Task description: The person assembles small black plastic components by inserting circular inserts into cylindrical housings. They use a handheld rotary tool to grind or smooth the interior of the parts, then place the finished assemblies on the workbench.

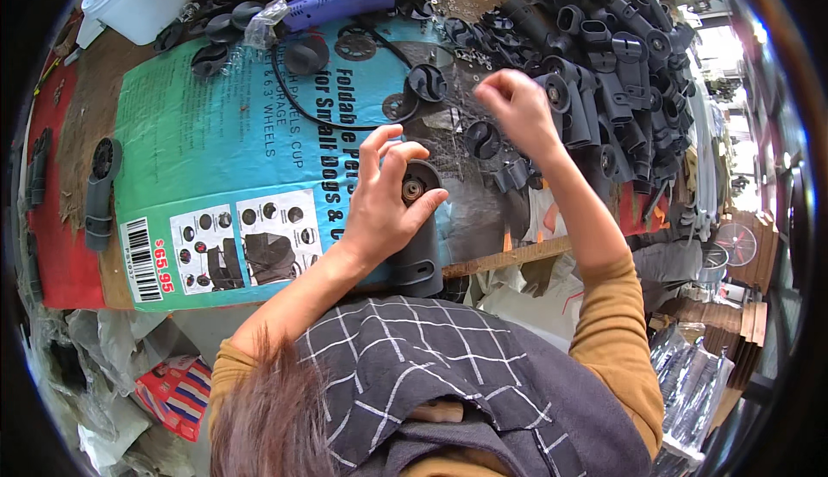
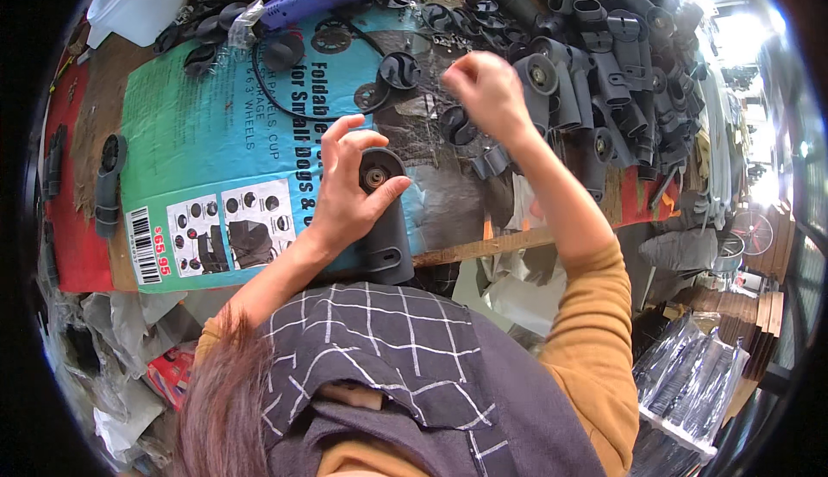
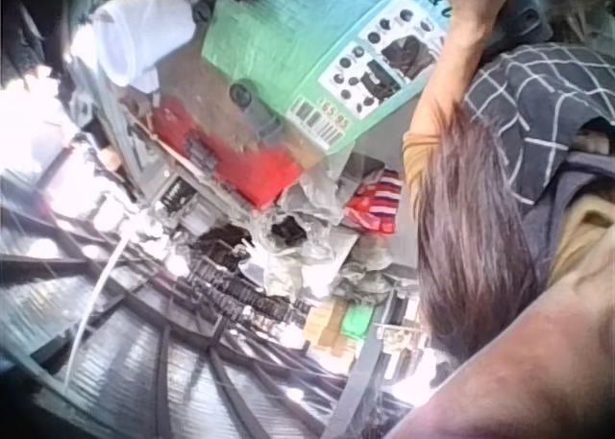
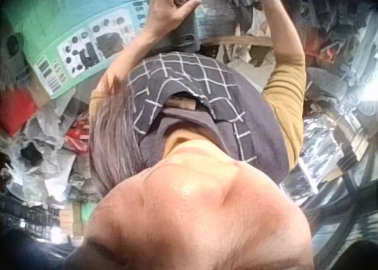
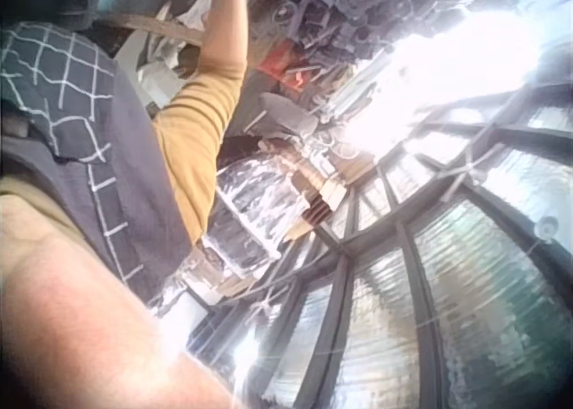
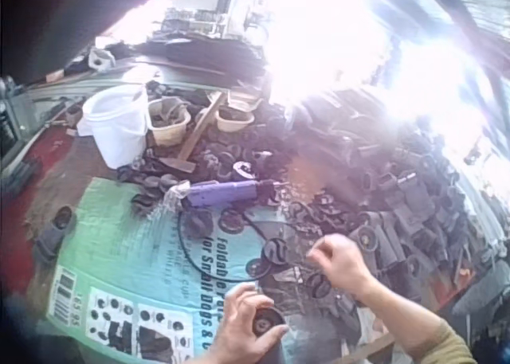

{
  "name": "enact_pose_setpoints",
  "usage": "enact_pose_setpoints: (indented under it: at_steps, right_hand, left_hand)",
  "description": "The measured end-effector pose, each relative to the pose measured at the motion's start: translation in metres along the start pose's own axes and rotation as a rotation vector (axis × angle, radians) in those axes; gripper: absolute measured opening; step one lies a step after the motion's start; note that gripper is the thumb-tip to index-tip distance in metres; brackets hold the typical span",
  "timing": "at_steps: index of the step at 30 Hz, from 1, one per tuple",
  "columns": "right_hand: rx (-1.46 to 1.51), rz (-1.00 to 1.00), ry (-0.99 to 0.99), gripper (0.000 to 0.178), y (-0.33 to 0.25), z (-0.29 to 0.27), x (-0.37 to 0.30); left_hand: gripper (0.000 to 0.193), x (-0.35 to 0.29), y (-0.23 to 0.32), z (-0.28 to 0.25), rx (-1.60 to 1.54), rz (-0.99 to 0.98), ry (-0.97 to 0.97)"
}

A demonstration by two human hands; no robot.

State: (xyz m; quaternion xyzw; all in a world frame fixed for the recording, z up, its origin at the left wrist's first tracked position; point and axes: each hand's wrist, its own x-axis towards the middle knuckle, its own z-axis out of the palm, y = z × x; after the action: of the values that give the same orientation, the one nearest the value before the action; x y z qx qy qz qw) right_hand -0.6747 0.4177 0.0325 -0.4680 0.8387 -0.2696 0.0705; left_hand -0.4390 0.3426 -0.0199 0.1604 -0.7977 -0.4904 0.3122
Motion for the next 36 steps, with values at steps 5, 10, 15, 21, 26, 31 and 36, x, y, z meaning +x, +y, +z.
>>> enact_pose_setpoints:
  at_steps: [5, 10, 15, 21, 26, 31, 36]
  right_hand:
    - [0.324, 0.151, -0.466, 0.024, -0.067, 0.005, -0.061]
    - [0.127, 0.040, -0.307, 0.025, -0.086, 0.004, -0.033]
    - [-0.364, -0.563, 0.142, 0.034, -0.093, 0.068, 0.100]
    - [-0.702, -0.617, -0.063, 0.049, -0.101, 0.116, 0.172]
    - [-0.342, -0.619, 0.193, 0.061, -0.113, 0.040, 0.131]
    - [0.518, -0.154, 0.227, 0.053, -0.103, -0.011, 0.017]
    - [1.021, -0.020, 0.478, 0.051, -0.088, 0.017, -0.056]
  left_hand:
    - [0.032, 0.000, -0.002, 0.003, -0.012, 0.072, 0.043]
    - [0.015, -0.004, -0.002, 0.003, -0.072, 0.018, 0.025]
    - [0.017, -0.003, -0.002, 0.004, -0.110, -0.008, 0.016]
    - [0.017, -0.003, -0.001, 0.002, -0.142, 0.007, 0.029]
    - [0.019, -0.004, 0.000, 0.000, -0.148, -0.027, 0.033]
    - [0.018, -0.003, -0.001, 0.003, -0.140, -0.025, 0.029]
    - [0.015, -0.003, -0.004, 0.006, -0.154, -0.017, 0.021]
